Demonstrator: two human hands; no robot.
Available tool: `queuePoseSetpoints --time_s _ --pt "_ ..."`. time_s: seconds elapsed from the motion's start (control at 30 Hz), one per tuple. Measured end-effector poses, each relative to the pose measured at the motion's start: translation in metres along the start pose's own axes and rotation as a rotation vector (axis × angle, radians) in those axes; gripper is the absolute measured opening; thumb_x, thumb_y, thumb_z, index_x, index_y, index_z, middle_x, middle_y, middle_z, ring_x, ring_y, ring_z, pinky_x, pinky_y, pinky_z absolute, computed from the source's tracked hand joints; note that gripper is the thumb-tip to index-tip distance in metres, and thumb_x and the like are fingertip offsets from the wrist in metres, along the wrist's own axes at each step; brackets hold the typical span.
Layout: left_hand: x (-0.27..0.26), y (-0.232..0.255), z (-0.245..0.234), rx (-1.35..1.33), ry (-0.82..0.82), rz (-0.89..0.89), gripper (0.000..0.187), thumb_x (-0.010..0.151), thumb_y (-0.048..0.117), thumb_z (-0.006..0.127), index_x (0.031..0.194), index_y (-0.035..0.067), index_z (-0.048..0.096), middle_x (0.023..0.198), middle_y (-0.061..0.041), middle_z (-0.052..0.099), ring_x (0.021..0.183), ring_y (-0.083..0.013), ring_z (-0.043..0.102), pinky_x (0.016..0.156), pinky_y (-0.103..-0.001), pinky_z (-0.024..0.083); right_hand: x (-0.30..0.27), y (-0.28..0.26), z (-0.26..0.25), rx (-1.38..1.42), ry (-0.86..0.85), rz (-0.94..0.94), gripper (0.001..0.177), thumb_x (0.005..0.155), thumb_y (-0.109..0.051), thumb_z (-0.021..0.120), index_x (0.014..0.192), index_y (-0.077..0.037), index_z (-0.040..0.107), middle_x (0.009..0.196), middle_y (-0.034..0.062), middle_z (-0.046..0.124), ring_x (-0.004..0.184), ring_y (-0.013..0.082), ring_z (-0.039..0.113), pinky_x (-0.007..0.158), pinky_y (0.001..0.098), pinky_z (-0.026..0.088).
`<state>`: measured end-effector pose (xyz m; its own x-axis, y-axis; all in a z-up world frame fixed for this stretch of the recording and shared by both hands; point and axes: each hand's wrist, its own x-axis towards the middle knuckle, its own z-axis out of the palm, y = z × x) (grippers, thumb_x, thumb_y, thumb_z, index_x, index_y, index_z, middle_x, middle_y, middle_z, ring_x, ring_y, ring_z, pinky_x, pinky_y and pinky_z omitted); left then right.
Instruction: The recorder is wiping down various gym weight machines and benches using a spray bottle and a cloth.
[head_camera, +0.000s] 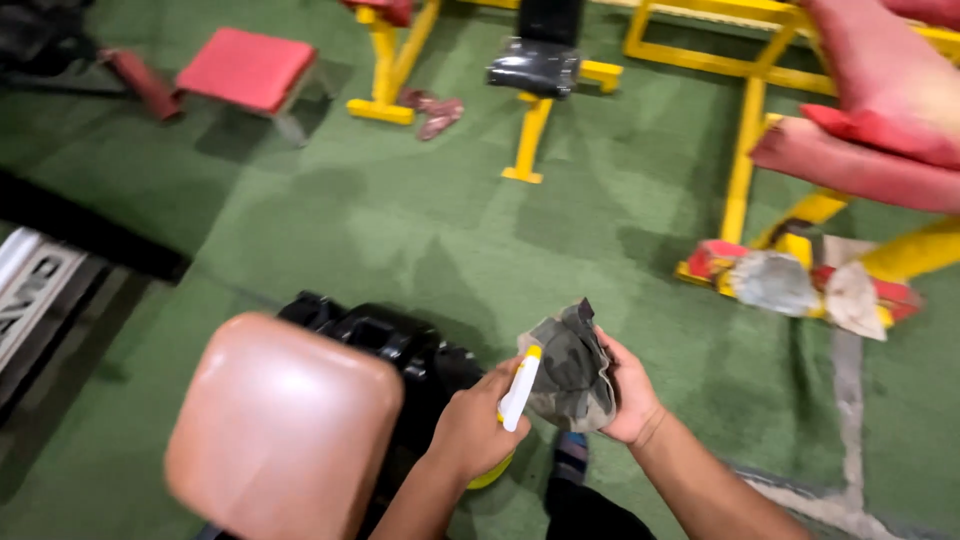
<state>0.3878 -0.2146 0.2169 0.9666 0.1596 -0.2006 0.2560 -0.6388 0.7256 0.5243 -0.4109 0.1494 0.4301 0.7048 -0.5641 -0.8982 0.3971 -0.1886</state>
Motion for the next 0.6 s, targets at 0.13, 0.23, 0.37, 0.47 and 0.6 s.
queuePoseSetpoints --time_s 0.13,0.23,0.37,0.47,0.6 --pt "0.057 0.046 0.033 0.067 -0.104 0.075 0.075 0.075 0.028 0.066 0.148 0.021 0.051 0.142 0.000 0.064 0.101 -0.0323 0.072 0.081 -0.042 0.057 -0.024 -0.068 -0.028 0.029 0.014 -0.069 0.038 0.100 -0.039 0.057 0.117 -0.008 0.072 0.114 0.0110 0.076 0.093 0.0261 0.072 0.089 0.0438 0.057" --pt "0.089 0.074 0.052 0.134 -0.173 0.143 0.074 0.075 0.027 0.071 0.146 0.016 0.052 0.146 -0.001 0.061 0.106 -0.0345 0.070 0.083 -0.046 0.056 -0.047 -0.107 -0.041 0.042 0.055 -0.141 0.037 0.100 -0.040 0.057 0.114 -0.009 0.073 0.110 0.0098 0.076 0.089 0.0250 0.072 0.081 0.0408 0.058" --pt "0.126 0.108 0.072 0.247 -0.269 0.184 0.076 0.077 0.032 0.066 0.149 0.016 0.049 0.147 -0.005 0.059 0.110 -0.0339 0.069 0.089 -0.045 0.055 -0.065 -0.137 -0.058 0.085 0.064 -0.217 0.040 0.101 -0.040 0.055 0.120 -0.009 0.072 0.115 0.0081 0.075 0.092 0.0228 0.071 0.082 0.0387 0.057" --pt "0.148 0.138 0.072 0.223 -0.322 0.258 0.080 0.075 0.030 0.066 0.152 0.022 0.046 0.139 -0.006 0.065 0.102 -0.0367 0.069 0.082 -0.046 0.056 -0.069 -0.145 -0.067 0.170 0.062 -0.287 0.038 0.103 -0.038 0.054 0.117 -0.007 0.073 0.113 0.0065 0.076 0.091 0.0209 0.072 0.084 0.0373 0.057" --pt "0.189 0.164 0.079 0.234 -0.487 0.248 0.080 0.076 0.039 0.064 0.152 0.020 0.048 0.151 -0.002 0.057 0.124 -0.0348 0.064 0.098 -0.055 0.053 -0.070 -0.161 -0.078 0.238 0.379 -0.366 0.044 0.095 -0.041 0.066 0.118 -0.003 0.071 0.119 0.0180 0.074 0.109 0.0356 0.072 0.099 0.0550 0.057"
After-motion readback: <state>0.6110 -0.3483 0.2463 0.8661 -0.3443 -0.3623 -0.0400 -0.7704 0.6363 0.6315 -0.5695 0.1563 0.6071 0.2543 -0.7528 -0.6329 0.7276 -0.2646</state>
